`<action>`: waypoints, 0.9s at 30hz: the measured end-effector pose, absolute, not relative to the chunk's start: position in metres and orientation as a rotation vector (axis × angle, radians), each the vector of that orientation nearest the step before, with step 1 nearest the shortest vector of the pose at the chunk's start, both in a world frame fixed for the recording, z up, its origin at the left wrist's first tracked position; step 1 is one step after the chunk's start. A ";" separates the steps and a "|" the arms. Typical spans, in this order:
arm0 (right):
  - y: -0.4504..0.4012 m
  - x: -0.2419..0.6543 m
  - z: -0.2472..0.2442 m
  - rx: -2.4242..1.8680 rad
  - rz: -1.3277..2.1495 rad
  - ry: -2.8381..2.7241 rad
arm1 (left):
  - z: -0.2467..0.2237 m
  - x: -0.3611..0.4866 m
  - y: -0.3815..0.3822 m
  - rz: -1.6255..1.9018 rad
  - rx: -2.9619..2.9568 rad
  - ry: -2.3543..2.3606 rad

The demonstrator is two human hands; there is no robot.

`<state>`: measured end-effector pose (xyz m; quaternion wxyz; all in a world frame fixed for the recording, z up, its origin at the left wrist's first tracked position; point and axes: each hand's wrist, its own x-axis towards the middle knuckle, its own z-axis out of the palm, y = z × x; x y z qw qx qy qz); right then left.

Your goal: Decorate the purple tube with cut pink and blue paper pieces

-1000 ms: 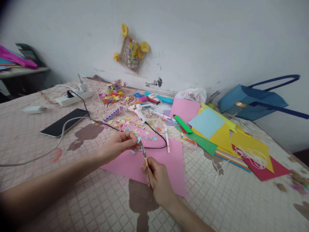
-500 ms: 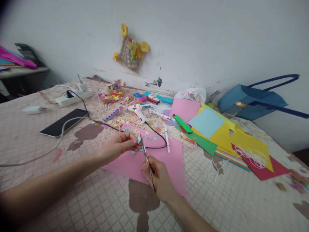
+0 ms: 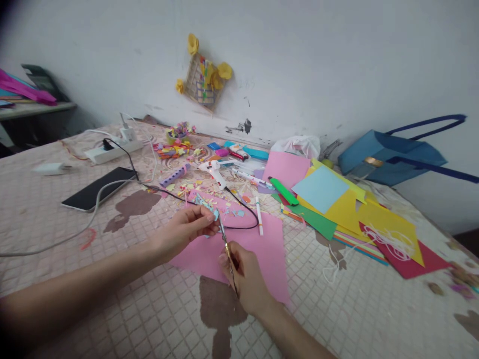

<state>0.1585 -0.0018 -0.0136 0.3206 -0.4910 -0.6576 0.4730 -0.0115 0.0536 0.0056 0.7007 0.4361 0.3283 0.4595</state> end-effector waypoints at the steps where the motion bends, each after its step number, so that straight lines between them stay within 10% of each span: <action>1: -0.002 0.158 -0.013 -1.289 1.240 -1.731 | 0.005 -0.011 0.053 1.029 0.972 0.731; 27: -0.001 0.159 -0.020 -1.209 1.389 -1.576 | -0.004 -0.003 0.042 0.983 0.959 0.773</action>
